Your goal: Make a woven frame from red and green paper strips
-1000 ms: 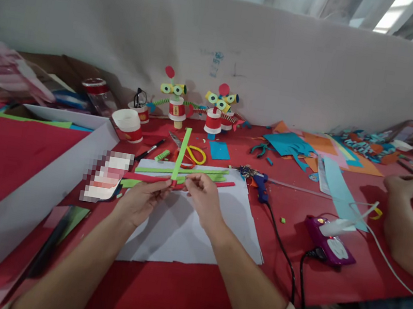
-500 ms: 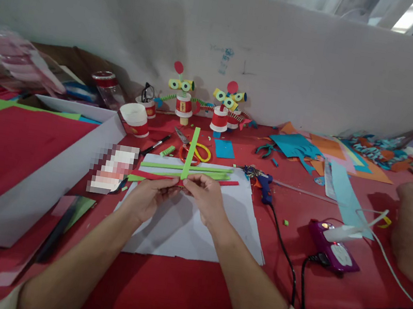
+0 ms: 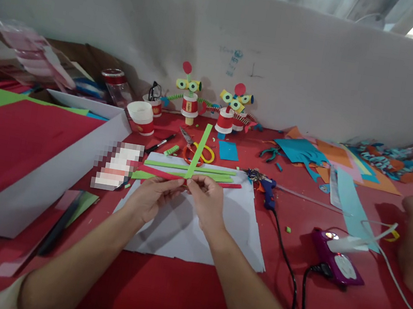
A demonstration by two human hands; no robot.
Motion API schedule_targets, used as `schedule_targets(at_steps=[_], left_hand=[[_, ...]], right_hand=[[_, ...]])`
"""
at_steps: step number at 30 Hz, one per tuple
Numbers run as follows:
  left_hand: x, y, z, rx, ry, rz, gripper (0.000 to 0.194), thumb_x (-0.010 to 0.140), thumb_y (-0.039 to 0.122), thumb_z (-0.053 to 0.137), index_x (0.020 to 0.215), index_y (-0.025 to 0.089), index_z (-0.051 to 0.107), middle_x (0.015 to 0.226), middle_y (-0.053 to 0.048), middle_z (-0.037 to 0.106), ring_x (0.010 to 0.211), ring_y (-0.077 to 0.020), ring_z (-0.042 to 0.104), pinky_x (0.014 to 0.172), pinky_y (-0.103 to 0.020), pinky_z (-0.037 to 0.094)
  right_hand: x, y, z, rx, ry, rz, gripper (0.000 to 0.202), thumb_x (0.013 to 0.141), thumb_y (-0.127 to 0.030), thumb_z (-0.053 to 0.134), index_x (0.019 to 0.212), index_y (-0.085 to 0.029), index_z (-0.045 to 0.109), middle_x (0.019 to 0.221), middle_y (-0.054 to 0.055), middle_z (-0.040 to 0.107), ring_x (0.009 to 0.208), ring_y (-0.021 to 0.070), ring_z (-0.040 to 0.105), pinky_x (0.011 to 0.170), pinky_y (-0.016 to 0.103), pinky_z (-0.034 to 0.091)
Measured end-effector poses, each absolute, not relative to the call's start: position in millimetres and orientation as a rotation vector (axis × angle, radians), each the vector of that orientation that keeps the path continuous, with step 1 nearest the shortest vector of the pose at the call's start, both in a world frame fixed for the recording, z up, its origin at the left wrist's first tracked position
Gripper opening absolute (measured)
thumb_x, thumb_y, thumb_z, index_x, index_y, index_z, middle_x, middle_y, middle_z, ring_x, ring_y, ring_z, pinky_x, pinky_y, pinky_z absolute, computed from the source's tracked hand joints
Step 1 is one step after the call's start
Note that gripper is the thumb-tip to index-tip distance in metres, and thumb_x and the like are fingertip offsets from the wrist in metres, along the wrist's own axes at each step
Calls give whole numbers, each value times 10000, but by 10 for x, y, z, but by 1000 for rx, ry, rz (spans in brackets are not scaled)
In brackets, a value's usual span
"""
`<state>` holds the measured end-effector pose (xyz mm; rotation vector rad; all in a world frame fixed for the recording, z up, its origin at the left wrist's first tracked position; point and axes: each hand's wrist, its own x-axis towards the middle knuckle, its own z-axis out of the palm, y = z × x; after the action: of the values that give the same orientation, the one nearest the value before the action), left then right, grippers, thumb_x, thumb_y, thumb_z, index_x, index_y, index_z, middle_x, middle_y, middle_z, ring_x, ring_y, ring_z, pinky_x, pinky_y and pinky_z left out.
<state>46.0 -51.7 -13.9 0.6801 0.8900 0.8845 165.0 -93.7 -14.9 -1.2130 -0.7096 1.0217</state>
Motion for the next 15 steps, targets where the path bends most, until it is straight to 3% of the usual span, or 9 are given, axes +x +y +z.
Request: schedule_targets(at_steps=[8,15], left_hand=[[462,-517,-87,669,927,872,175,534,221,819,647,134,718,588,-16,666,569,-91,577,581,-208,453],[439,-505,-67,701,911,895,146,520,199,804,610,122,717,604,-33,677,585,-101,579,625,-227,465]], right_hand=[[1611,-941,-137,-1178,-664,1054,166,615,-275,748,720,-178,664,677,-14,632,612,113,562,649,278,471],[1660,-946,-135,-1129,-680,1193,171,612,-302,759,707,-183,682,685,-11,643,637,112,567,681,288,468]])
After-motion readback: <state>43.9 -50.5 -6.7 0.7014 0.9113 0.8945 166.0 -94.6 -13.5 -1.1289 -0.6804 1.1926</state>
